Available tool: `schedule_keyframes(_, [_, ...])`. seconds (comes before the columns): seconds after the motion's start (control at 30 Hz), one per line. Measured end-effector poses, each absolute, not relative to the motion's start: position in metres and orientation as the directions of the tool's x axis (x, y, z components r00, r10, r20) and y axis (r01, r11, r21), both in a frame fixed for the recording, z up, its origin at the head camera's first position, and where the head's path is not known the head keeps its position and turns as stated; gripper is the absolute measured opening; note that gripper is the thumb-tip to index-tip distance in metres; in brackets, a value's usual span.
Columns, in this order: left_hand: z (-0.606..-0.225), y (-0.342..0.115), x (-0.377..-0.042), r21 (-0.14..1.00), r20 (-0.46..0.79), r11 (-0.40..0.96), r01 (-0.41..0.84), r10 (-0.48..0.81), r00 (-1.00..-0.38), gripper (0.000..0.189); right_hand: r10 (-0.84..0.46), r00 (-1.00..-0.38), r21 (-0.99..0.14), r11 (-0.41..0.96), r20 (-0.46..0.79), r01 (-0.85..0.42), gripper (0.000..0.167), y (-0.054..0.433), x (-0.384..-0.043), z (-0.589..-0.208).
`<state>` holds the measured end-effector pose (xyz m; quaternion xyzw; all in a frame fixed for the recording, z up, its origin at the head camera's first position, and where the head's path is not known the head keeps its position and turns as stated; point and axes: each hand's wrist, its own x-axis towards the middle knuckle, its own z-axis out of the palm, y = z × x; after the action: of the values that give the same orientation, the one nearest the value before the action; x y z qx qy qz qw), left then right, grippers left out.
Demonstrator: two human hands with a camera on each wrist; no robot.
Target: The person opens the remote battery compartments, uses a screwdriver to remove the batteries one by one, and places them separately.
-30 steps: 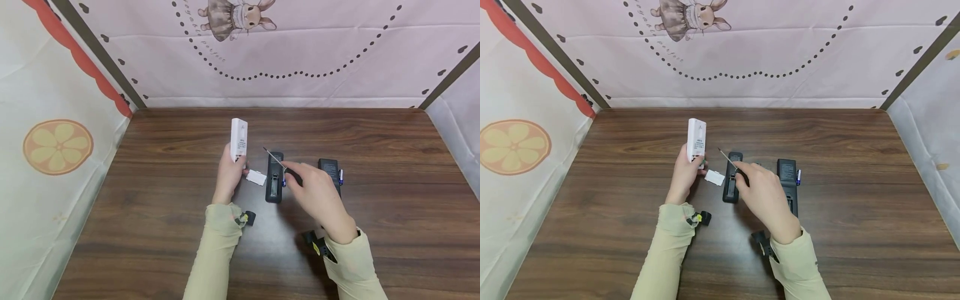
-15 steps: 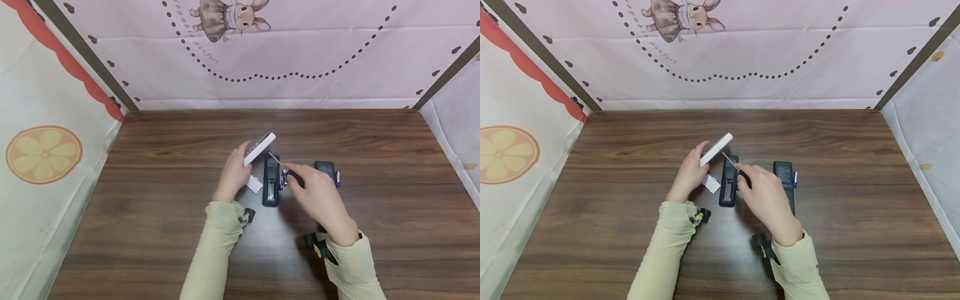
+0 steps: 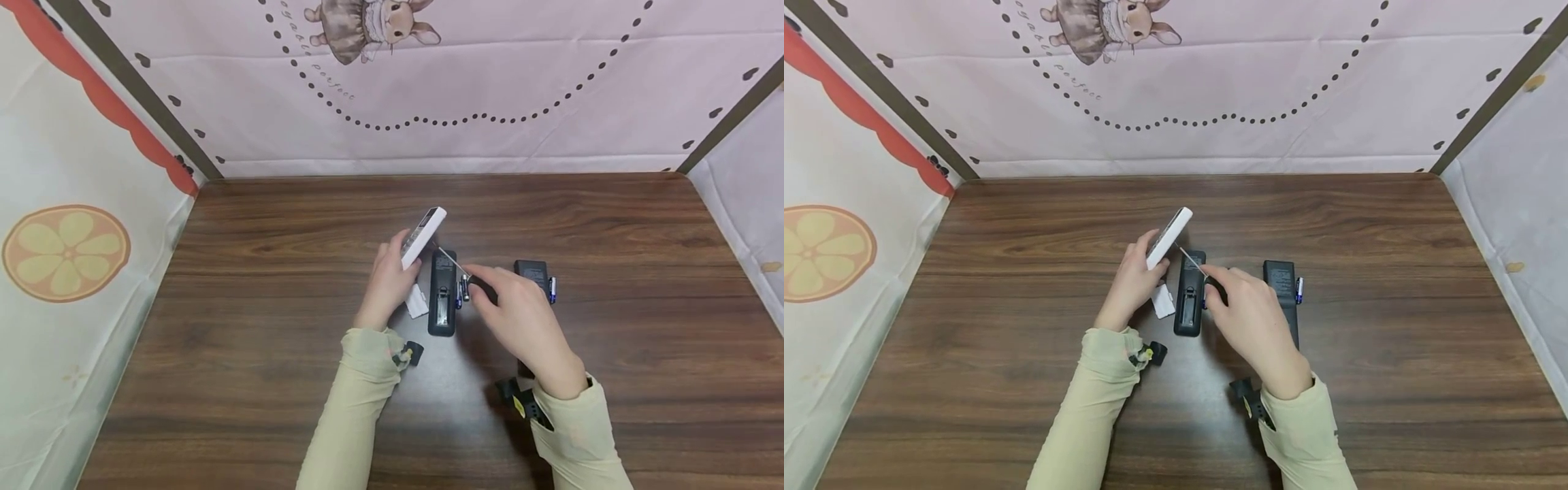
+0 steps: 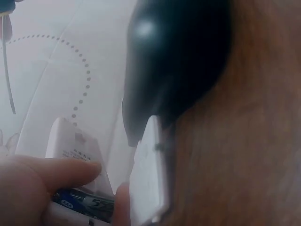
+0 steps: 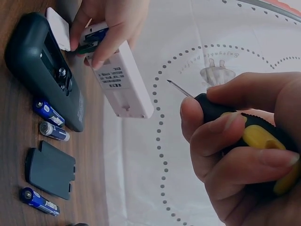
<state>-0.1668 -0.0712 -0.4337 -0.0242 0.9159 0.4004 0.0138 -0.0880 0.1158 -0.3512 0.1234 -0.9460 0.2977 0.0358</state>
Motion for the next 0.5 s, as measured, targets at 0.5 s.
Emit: schedule_keyframes(0.5, [-0.4329,-0.0700,-0.1672,0.772,-0.122,0.623,-0.128,-0.052,-0.991,0.055,-0.229,-0.963,-0.548,0.792,0.139,-0.267,0.031,0.1162,-0.0887,-0.3532])
